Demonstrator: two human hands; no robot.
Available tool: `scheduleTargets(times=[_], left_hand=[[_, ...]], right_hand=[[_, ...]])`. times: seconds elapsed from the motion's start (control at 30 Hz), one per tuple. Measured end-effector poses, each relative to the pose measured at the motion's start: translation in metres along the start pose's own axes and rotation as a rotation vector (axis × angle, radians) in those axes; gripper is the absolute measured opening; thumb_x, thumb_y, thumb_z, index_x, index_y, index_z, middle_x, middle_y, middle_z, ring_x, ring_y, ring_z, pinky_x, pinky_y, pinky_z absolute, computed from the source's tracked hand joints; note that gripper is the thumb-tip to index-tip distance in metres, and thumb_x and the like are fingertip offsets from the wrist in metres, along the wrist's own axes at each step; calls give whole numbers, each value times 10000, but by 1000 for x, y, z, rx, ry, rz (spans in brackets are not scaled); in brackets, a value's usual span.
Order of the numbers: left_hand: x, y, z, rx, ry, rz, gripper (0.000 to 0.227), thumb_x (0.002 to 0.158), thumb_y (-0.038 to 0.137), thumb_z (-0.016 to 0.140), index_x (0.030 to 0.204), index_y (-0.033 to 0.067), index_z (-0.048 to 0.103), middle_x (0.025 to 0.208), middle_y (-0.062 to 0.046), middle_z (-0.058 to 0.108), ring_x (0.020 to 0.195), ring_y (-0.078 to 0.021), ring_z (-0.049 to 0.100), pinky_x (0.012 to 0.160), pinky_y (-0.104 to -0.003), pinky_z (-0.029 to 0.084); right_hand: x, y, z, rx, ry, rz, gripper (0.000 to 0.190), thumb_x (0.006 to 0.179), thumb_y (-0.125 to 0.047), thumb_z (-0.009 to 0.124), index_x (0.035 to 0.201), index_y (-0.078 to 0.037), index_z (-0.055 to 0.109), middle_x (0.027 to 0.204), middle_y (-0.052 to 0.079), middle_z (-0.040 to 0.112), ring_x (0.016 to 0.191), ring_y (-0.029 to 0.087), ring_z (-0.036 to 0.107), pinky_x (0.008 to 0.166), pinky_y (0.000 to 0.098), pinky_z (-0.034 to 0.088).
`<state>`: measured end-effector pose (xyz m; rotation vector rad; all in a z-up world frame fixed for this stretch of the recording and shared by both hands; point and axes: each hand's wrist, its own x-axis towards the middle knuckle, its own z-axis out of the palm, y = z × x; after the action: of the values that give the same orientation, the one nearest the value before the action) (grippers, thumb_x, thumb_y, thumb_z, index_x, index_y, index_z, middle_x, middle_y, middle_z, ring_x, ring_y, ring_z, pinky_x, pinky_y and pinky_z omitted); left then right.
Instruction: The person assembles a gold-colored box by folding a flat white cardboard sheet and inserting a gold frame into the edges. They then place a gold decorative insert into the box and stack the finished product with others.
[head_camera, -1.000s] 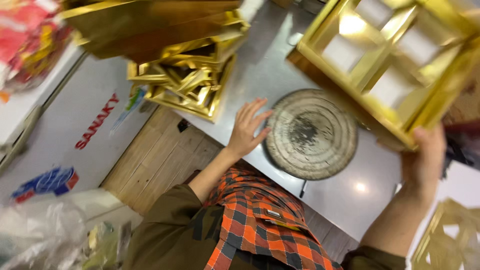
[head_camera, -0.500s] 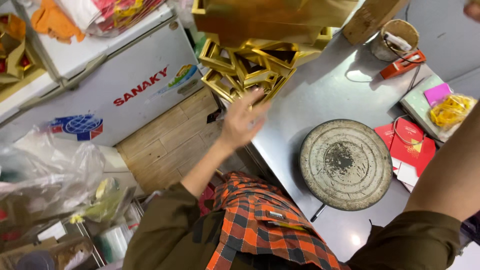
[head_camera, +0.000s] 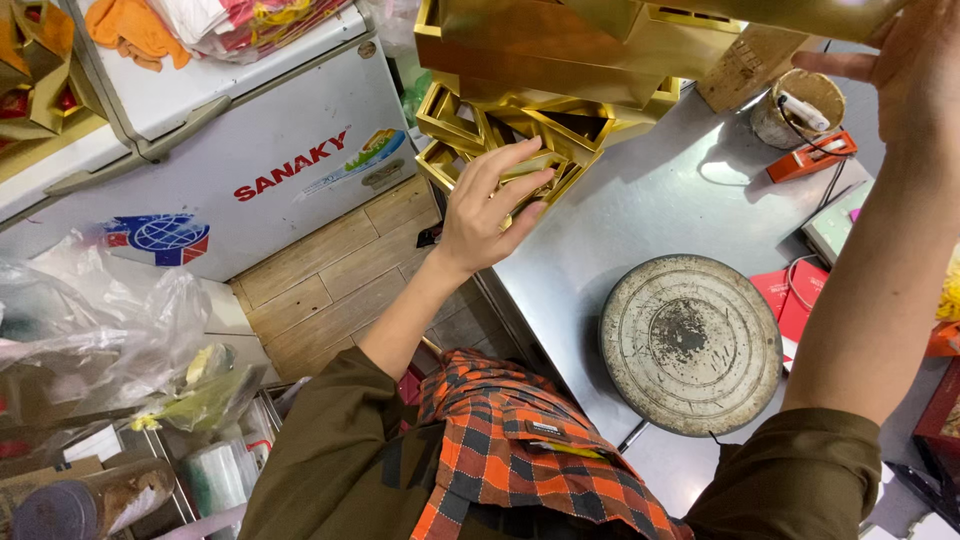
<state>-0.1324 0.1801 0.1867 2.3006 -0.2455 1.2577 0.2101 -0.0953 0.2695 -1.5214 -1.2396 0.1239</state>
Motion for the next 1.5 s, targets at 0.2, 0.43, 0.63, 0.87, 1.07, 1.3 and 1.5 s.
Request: scheduleTargets(times=[0.2, 0.43, 0.63, 0.87, 1.07, 1.3, 1.5], left_hand=[[-10, -2, 7, -24, -35, -19, 329, 952, 136, 769, 1266, 90, 680, 1447, -108, 585, 1313, -310, 611, 1112, -436, 505], [-32, 6, 42, -150, -188, -74, 280, 941, 155, 755, 1212, 103, 705, 1423, -81, 608, 1254, -283, 638, 1080, -423, 517], [-48, 34, 102, -321, -529, -53, 223, 943, 210, 744, 1145, 121, 716, 1376, -57, 638, 1138, -267, 662, 984, -408, 526], [-63, 87, 199, -587, -798, 184, 247, 938, 236, 731, 1138, 96, 689, 1382, -75, 626, 1144, -281, 664, 973, -418, 530], [-92, 179, 280, -831, -1073, 452, 263, 943, 242, 708, 1157, 91, 680, 1371, -104, 625, 1138, -290, 662, 964, -436, 516], [-163, 310, 347, -957, -1406, 755, 322, 951, 303, 686, 1189, 85, 693, 1366, -136, 626, 1166, -321, 642, 983, -450, 511], [-262, 385, 392, -869, -1714, 795, 421, 923, 355, 690, 1247, 86, 672, 1435, -168, 579, 1279, -353, 579, 1045, -460, 483]], right_hand=[[-31, -4, 3, -10, 119, 94, 839, 1147, -702, 281, 1659, -43, 372, 1651, 191, 468, 1243, 336, 649, 946, 414, 621], [-163, 46, 28, 480, 413, 277, 697, 1138, -607, 351, 1630, -114, 400, 1552, 140, 486, 1195, 287, 670, 976, 440, 614], [-369, 91, 84, 710, 972, 601, 471, 1133, -457, 508, 1489, -153, 559, 1450, 93, 626, 1155, 237, 649, 1031, 450, 526], [-585, 12, 137, 573, 1750, 628, 354, 1040, -360, 585, 1303, -128, 633, 1220, 61, 700, 1079, 207, 650, 964, 400, 550], [-692, -68, 187, 389, 2129, 553, 336, 1020, -350, 598, 1264, -121, 630, 1141, 57, 715, 1009, 205, 665, 890, 383, 557], [-785, -101, 230, -142, 2205, 902, 226, 1003, -181, 670, 1210, -92, 659, 1138, 63, 718, 934, 148, 696, 752, 311, 589], [-838, -91, 197, -890, 1338, 1483, 634, 842, -251, 849, 1379, -27, 595, 1504, 307, 500, 1409, 445, 443, 1165, 546, 389]])
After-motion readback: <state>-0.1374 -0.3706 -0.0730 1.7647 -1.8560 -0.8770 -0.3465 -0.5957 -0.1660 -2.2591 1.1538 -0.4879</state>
